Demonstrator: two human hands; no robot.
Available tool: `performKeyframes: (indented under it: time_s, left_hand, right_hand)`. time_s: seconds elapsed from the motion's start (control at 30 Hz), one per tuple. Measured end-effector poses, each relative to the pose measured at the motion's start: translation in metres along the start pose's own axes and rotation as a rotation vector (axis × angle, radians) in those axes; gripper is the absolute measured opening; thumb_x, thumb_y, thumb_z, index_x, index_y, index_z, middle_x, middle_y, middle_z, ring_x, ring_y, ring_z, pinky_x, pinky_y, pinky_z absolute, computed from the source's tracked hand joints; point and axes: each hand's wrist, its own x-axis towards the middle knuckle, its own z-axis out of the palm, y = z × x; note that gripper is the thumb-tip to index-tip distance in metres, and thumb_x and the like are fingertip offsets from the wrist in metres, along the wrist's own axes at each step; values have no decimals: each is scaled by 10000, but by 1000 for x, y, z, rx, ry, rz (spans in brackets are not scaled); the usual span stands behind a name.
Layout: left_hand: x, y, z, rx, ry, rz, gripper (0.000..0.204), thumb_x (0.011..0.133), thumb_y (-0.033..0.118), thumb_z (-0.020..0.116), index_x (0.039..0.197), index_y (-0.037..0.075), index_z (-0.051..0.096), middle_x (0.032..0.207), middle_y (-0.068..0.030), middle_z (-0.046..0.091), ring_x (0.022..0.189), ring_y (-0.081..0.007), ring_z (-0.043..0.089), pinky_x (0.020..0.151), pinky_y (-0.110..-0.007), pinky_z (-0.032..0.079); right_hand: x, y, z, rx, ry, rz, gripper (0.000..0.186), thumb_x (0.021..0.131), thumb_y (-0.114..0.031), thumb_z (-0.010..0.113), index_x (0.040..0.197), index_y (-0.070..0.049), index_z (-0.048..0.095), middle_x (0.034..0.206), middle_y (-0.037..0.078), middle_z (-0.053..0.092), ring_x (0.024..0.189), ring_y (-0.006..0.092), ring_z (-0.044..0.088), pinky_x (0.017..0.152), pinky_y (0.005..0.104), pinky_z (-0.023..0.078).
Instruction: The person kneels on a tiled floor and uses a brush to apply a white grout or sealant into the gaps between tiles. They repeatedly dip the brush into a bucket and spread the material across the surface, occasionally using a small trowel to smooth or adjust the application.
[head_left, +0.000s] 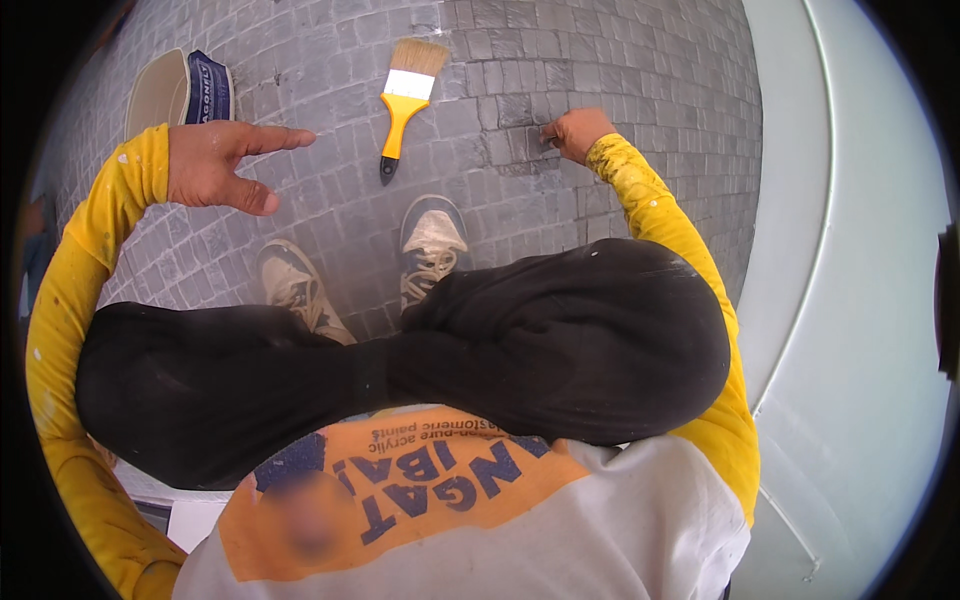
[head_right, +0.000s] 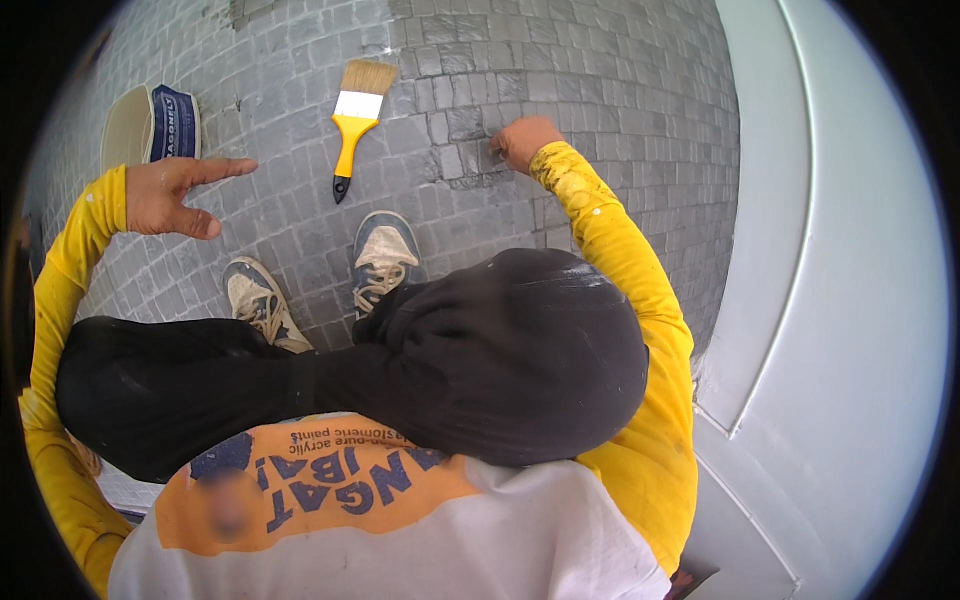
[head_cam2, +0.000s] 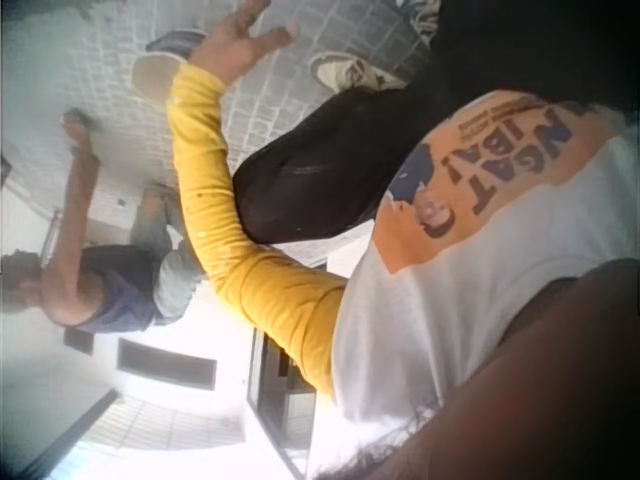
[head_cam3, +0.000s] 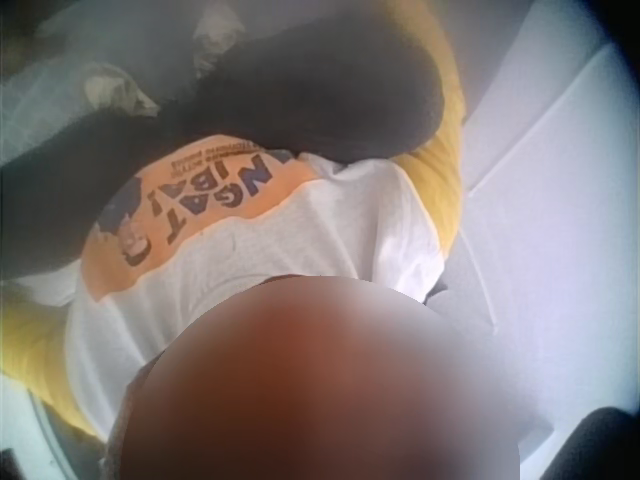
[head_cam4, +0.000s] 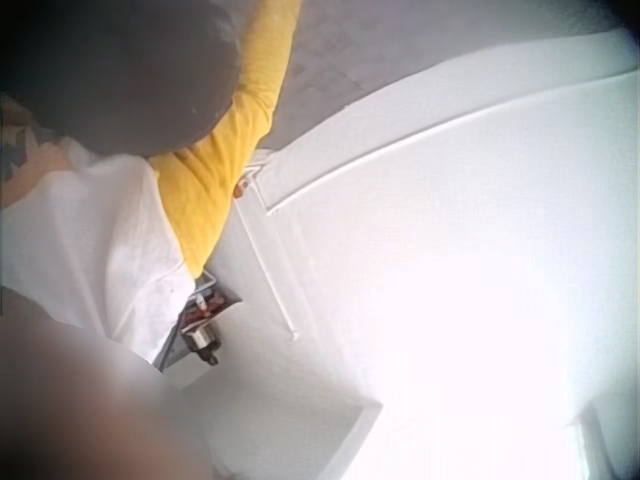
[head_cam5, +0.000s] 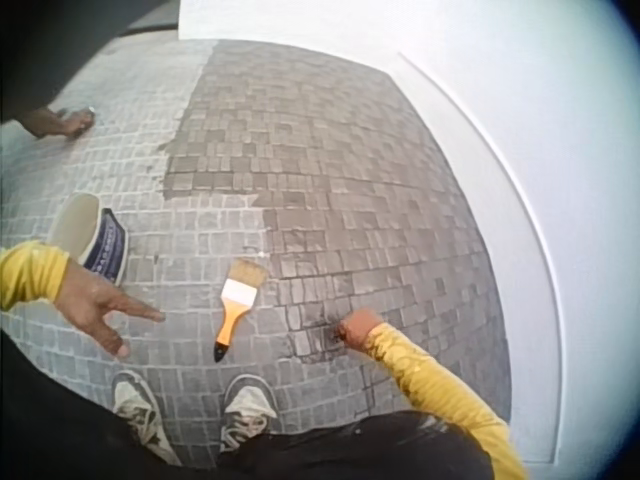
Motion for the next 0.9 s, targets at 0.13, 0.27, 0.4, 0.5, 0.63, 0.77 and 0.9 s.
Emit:
performKeyframes:
  time_s: [0.13,0.27,0.4,0.5,0.63,0.77,0.9]
  left_hand:
    - [0,1,-1,-8,8,20,831,868,333,738,1535,68,319,1578,-212,313,1468,-368,284,1205,-463,237]
    - [-2,-1,-2,-10,11,24,836,868,344,739,1535,66,318,1579,-207,313,1467,-366,288,1205,-462,237]
    - [-1,-1,-1,-21,11,39,838,869,357,738,1534,66,320,1578,-206,317,1466,-366,290,1206,-459,236]
    - [0,-1,-2,-33,11,43,838,870,364,736,1534,66,321,1576,-207,320,1465,-366,291,1207,-458,233]
    - [-1,0,-3,-17,9,51,829,874,347,732,1536,67,317,1577,-208,318,1467,-362,289,1208,-454,231]
    - [-2,0,-3,13,-1,19,833,877,347,729,1539,68,307,1580,-208,310,1467,-365,288,1208,-458,231]
    - [1,-1,-6,-19,-15,63,847,880,393,721,1541,68,301,1583,-209,303,1468,-371,281,1207,-460,231]
  right_hand:
    - [-1,-3,0,-25,-37,-13,277,846,-190,658,1100,-260,743,960,110,733,909,326,689,818,433,550]
    - [-3,-4,2,-34,-17,11,285,836,-185,659,1096,-266,744,949,106,733,906,326,692,810,430,555]
    - [-3,-3,1,-47,-9,20,306,814,-170,664,1092,-270,745,935,98,733,902,320,695,804,420,558]
    - [-3,-4,0,-48,8,36,351,812,-166,639,1134,-274,732,991,113,732,942,314,696,815,438,558]
    - [-4,-7,1,-95,-53,-7,336,816,-177,653,1129,-266,734,995,96,736,943,301,697,832,424,554]
    - [-7,-6,1,-46,-27,34,299,833,-190,664,1116,-251,741,960,80,741,917,296,700,835,411,556]
    - [-6,-3,-2,26,-80,4,285,858,-215,668,1132,-258,733,978,76,741,939,303,696,855,412,553]
